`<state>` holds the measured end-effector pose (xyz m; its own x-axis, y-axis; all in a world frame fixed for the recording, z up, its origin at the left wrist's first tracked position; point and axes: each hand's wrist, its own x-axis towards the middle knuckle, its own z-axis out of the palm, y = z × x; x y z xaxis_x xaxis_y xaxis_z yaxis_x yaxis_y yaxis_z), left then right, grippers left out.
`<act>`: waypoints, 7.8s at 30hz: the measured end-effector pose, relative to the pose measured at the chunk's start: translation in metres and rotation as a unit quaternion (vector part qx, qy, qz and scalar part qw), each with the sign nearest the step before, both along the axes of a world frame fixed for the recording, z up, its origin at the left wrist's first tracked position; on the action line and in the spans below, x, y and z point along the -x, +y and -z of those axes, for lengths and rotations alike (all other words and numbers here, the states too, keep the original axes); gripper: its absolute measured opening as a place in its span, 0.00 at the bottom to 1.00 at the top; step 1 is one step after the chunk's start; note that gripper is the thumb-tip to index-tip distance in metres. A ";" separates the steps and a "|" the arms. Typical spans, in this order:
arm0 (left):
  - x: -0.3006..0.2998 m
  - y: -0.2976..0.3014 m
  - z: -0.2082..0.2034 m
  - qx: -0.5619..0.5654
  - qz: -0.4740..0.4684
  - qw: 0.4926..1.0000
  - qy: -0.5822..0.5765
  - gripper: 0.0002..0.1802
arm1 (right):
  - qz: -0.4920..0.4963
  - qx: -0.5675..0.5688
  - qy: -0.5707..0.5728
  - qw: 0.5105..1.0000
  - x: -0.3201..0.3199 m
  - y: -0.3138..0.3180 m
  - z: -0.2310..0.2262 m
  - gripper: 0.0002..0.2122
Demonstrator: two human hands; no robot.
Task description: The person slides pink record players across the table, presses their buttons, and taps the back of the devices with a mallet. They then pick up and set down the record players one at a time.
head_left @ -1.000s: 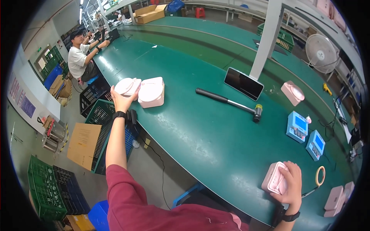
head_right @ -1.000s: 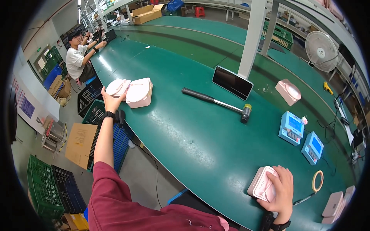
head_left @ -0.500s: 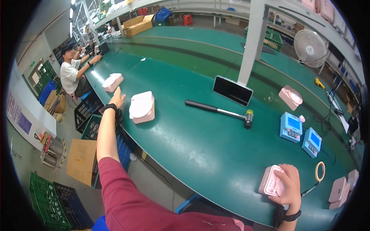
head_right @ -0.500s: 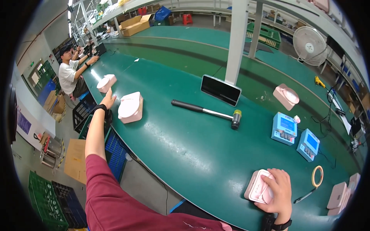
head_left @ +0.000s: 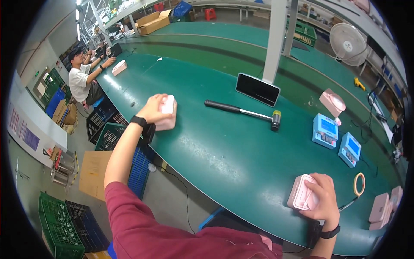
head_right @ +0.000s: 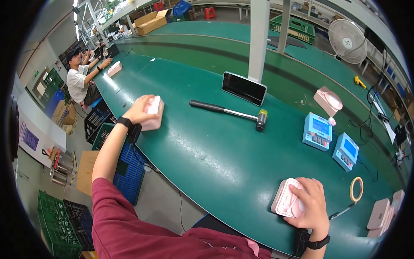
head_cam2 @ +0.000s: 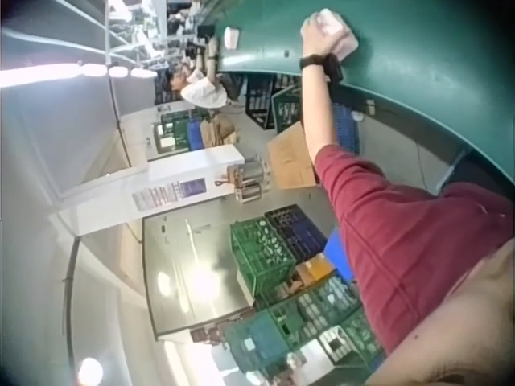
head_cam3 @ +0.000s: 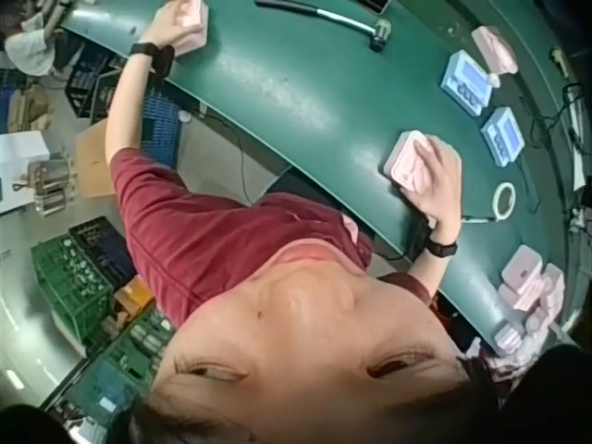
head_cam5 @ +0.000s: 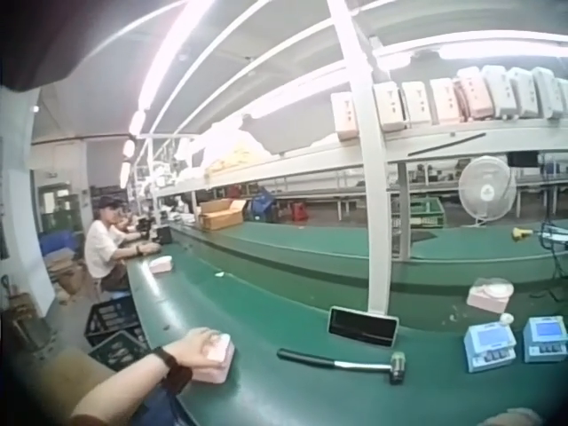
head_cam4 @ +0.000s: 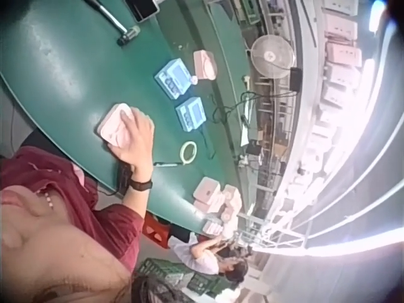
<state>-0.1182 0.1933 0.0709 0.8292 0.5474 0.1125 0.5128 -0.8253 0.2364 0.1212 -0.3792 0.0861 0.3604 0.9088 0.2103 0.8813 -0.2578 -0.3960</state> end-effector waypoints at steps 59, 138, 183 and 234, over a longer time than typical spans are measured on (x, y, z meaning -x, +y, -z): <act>-0.440 -0.378 -0.133 -0.175 0.285 0.936 -0.111 0.54 | -0.035 -0.077 -0.054 0.995 -0.012 -0.092 0.040 0.18; -0.185 -0.260 0.021 0.377 0.437 0.816 -0.042 0.69 | 0.070 0.003 -0.160 0.985 -0.010 -0.051 0.034 0.32; -0.188 -0.261 0.028 0.328 0.441 0.833 -0.055 0.63 | 0.051 -0.092 -0.057 0.993 -0.008 -0.056 0.038 0.19; -0.195 -0.259 0.043 0.380 0.323 0.856 -0.136 0.39 | 0.022 -0.117 -0.054 0.991 -0.008 -0.058 0.040 0.24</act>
